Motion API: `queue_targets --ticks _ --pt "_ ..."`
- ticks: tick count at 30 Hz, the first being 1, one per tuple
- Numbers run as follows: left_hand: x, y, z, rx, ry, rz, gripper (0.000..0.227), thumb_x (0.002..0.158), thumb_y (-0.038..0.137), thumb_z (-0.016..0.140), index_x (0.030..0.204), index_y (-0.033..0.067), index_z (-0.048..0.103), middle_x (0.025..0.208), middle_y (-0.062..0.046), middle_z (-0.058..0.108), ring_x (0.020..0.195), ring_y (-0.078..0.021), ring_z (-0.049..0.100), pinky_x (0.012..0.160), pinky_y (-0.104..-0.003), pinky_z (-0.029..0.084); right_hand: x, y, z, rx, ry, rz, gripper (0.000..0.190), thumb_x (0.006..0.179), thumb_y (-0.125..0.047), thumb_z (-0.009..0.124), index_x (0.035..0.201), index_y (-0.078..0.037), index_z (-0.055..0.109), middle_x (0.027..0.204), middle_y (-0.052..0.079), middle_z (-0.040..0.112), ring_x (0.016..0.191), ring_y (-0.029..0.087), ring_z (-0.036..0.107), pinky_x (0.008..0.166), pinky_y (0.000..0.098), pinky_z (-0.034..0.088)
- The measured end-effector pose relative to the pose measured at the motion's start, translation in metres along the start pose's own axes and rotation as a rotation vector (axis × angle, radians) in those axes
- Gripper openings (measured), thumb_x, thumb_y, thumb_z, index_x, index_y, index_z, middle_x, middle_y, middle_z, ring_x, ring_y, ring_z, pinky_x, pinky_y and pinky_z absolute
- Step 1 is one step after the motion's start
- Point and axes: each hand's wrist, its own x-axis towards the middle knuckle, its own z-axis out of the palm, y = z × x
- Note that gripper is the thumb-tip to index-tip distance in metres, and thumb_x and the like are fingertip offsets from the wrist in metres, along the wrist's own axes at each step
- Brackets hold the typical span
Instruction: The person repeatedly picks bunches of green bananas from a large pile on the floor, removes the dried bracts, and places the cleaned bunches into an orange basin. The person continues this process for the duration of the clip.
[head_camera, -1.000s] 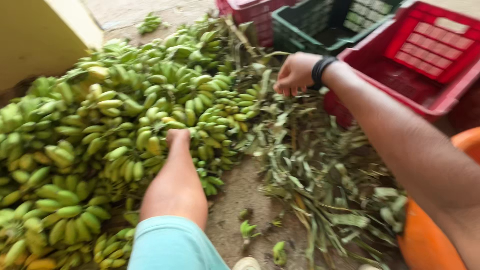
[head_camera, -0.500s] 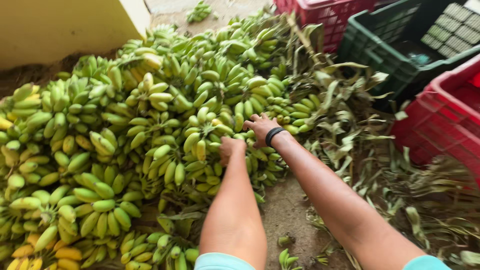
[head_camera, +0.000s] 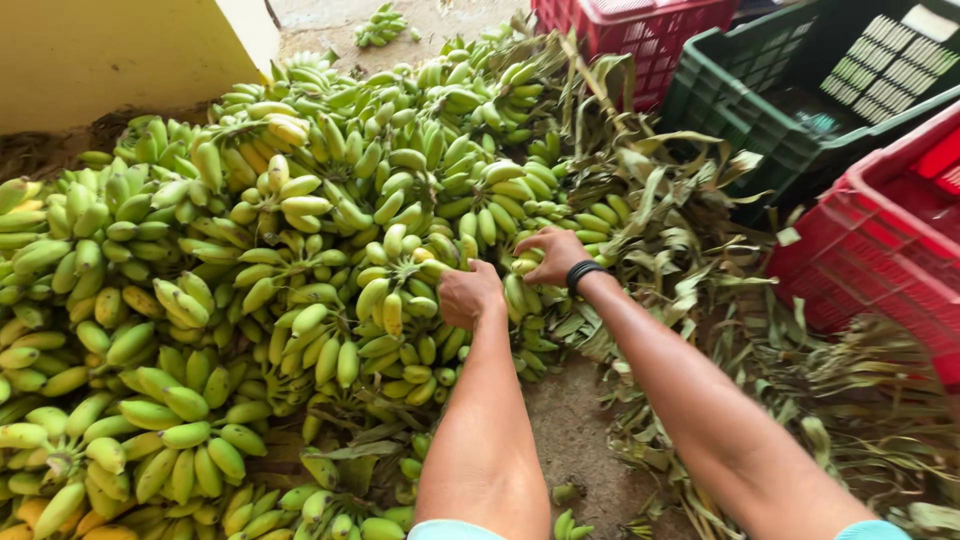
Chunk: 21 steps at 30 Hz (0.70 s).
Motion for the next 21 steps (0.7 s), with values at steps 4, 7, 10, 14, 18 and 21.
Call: queue_targets --ticks 4,7,10,14,18,21 --pt "-0.009 0.034 0.017 -0.152 -0.264 0.065 0.046 0.092 0.050 0.063 0.106 0.0068 0.072 0.109 -0.018 0.074 0.102 -0.0381 0.071 0.086 -0.054 0.056 -0.007 0.025 -0.052 0.252 0.089 0.012 0.053 0.062 -0.041 0.090 0.111 -0.024 0.080 0.111 0.007 0.077 0.096 0.022 0.076 0.091 0.0342 0.058" --pt "-0.015 0.074 0.049 -0.341 -0.808 0.117 0.047 0.096 0.052 0.059 0.111 0.0090 0.071 0.109 -0.016 0.073 0.103 -0.0372 0.069 0.088 -0.056 0.054 -0.021 0.041 -0.115 0.189 0.067 -0.042 0.052 0.066 -0.047 0.088 0.111 -0.023 0.081 0.108 0.005 0.080 0.095 0.019 0.076 0.089 0.0332 0.058" --pt "-0.061 0.115 0.088 -0.460 -1.370 0.099 0.047 0.100 0.054 0.056 0.116 0.0112 0.070 0.110 -0.014 0.072 0.103 -0.0363 0.067 0.090 -0.059 0.052 -0.056 0.063 -0.200 -0.013 -0.022 0.077 0.056 0.068 -0.052 0.085 0.115 -0.025 0.079 0.106 0.005 0.079 0.093 0.020 0.076 0.087 0.0346 0.058" --pt "-0.175 0.168 0.119 -0.469 -1.802 0.119 0.048 0.105 0.056 0.052 0.123 0.0141 0.068 0.112 -0.012 0.070 0.103 -0.0351 0.065 0.092 -0.063 0.050 -0.148 0.095 -0.320 -0.177 -0.138 0.172 0.057 0.073 -0.056 0.079 0.123 -0.028 0.077 0.107 0.005 0.080 0.095 0.021 0.075 0.090 0.0351 0.057" --pt "-0.336 0.203 0.136 -0.258 -1.761 0.221 0.053 0.097 0.061 0.040 0.120 0.0196 0.064 0.112 -0.012 0.072 0.104 -0.0381 0.068 0.087 -0.069 0.047 -0.291 0.140 -0.412 -0.072 -0.089 0.392 0.059 0.077 -0.055 0.077 0.127 -0.023 0.075 0.110 0.003 0.079 0.099 0.018 0.073 0.092 0.0339 0.054" --pt "-0.450 0.205 0.160 -0.187 -1.871 0.426 0.054 0.097 0.054 0.042 0.117 0.0119 0.069 0.108 -0.016 0.075 0.098 -0.0427 0.070 0.082 -0.070 0.052 -0.403 0.189 -0.444 0.082 0.012 0.638 0.057 0.081 -0.053 0.075 0.127 -0.020 0.077 0.108 0.004 0.079 0.095 0.017 0.070 0.087 0.0350 0.054"
